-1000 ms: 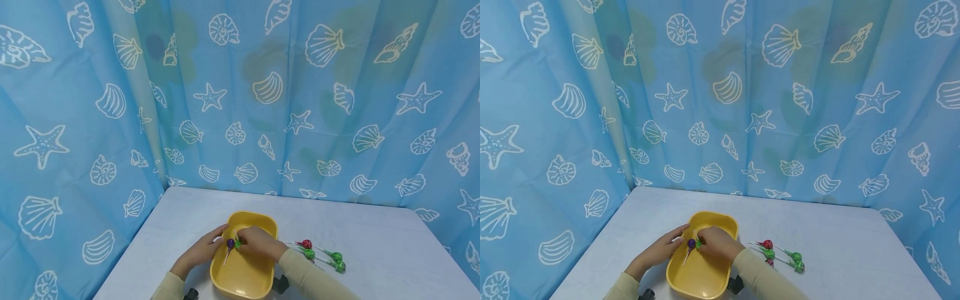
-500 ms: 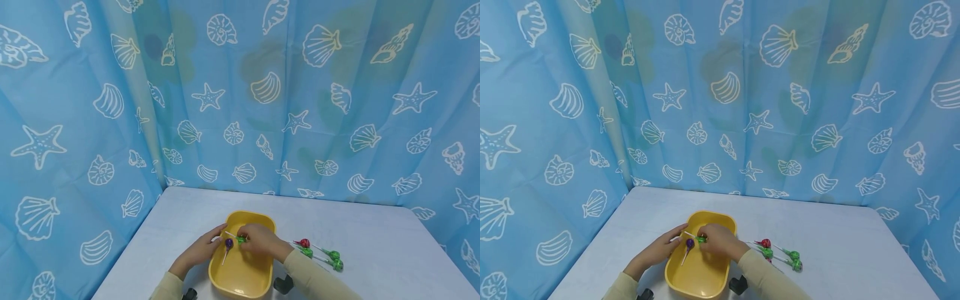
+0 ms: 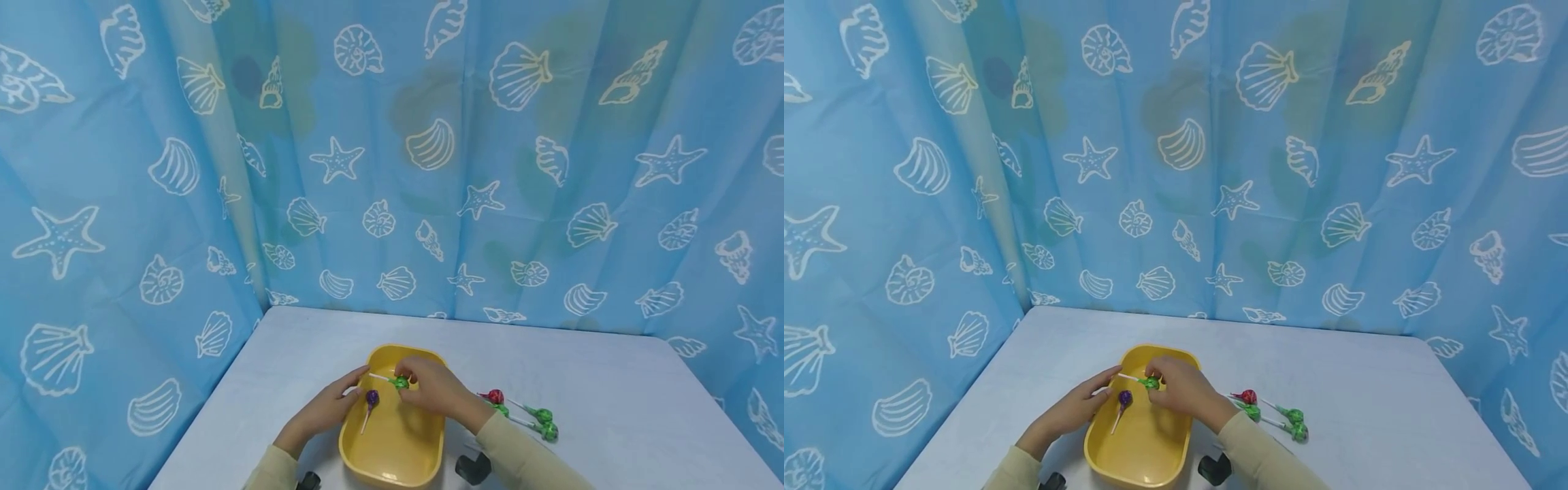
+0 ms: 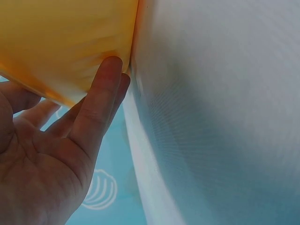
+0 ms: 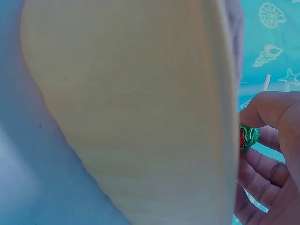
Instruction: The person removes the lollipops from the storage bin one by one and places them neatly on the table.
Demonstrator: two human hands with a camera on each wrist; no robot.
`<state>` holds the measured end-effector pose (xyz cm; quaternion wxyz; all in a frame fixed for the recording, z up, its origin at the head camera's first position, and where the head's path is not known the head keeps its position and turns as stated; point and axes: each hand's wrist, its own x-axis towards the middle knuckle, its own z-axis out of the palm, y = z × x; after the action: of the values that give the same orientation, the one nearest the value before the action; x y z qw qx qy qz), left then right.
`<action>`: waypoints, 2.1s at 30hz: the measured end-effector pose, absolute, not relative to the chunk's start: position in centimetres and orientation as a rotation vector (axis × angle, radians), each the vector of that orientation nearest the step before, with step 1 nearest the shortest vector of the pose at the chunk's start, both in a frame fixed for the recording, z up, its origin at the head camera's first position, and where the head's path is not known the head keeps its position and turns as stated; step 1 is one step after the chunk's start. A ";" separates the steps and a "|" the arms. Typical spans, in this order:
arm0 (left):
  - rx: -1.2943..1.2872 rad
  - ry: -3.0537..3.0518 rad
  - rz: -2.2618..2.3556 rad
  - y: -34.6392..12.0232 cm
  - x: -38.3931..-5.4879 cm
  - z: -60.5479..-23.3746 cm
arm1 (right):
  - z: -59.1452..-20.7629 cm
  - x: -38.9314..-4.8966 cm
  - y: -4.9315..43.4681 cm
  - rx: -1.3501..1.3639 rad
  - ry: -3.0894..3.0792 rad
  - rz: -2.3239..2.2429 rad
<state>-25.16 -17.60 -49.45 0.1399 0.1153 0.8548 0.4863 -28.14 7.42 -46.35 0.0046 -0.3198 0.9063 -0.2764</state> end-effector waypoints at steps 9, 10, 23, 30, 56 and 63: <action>0.317 2.483 1.389 -17.4 -25.0 -49.5 | -46.1 -27.4 9.1 -0.998 2.872 -0.945; 0.316 2.486 1.385 -17.4 -25.0 -49.4 | -46.1 -27.3 9.2 -0.995 2.877 -0.945; 0.317 2.483 1.381 -17.4 -25.0 -49.0 | -46.5 -26.0 11.7 -0.964 2.944 -1.039; 0.308 2.462 1.396 -17.3 -25.1 -49.2 | -46.3 -25.6 13.4 -0.944 2.931 -1.114; 0.282 2.486 1.368 -17.1 -24.9 -49.0 | -46.6 -22.9 20.1 -0.525 3.034 -1.055; 0.296 2.510 1.354 -17.1 -25.0 -49.3 | -47.2 -22.3 21.2 -0.366 3.042 -1.043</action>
<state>-24.97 -17.14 -49.28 0.1369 0.1023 0.8671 0.4679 -22.26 21.23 -47.22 -0.0474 -0.1131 0.9388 -0.3220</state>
